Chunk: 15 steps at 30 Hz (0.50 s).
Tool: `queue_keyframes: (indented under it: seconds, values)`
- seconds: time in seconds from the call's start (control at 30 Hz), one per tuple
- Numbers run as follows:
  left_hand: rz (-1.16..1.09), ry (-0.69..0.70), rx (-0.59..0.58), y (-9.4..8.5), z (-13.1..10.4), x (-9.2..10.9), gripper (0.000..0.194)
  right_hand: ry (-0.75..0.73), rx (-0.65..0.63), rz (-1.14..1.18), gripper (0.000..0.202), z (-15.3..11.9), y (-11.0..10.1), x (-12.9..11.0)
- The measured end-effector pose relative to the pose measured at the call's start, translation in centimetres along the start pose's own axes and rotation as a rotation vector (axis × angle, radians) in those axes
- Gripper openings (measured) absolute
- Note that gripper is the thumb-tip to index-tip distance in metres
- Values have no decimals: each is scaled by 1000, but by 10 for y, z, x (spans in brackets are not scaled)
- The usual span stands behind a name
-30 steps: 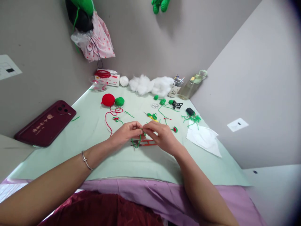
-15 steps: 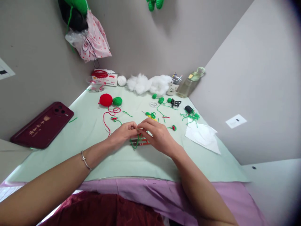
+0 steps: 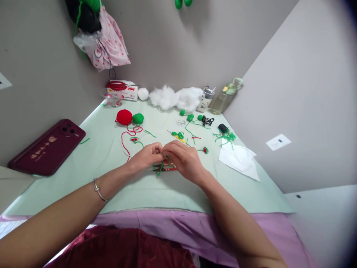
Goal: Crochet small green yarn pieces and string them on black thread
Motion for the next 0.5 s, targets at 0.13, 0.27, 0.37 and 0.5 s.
queue_keyframes:
  seconds: [0.13,0.27,0.37,0.5]
  values:
    - [41,17,9,0,0,3,21,-18,52,100,22,-1,1,-1]
    - [76,36,37,-1,0,4,20,-52,124,191,21,-1,1,-4]
    - [76,72,56,0,0,4,24,-44,135,182,22,-1,2,-3]
    - [22,51,35,0,0,1,28,-83,107,70,24,-1,7,-2]
Point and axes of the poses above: each hand's wrist, its own z-axis towards the middle knuckle, its own y-axis out of the palm, x = y × z, the point moved 5 cm from there along z, towards the middle knuckle, and after that the axes turned 8 degrees about z, right-handed, at the moved point
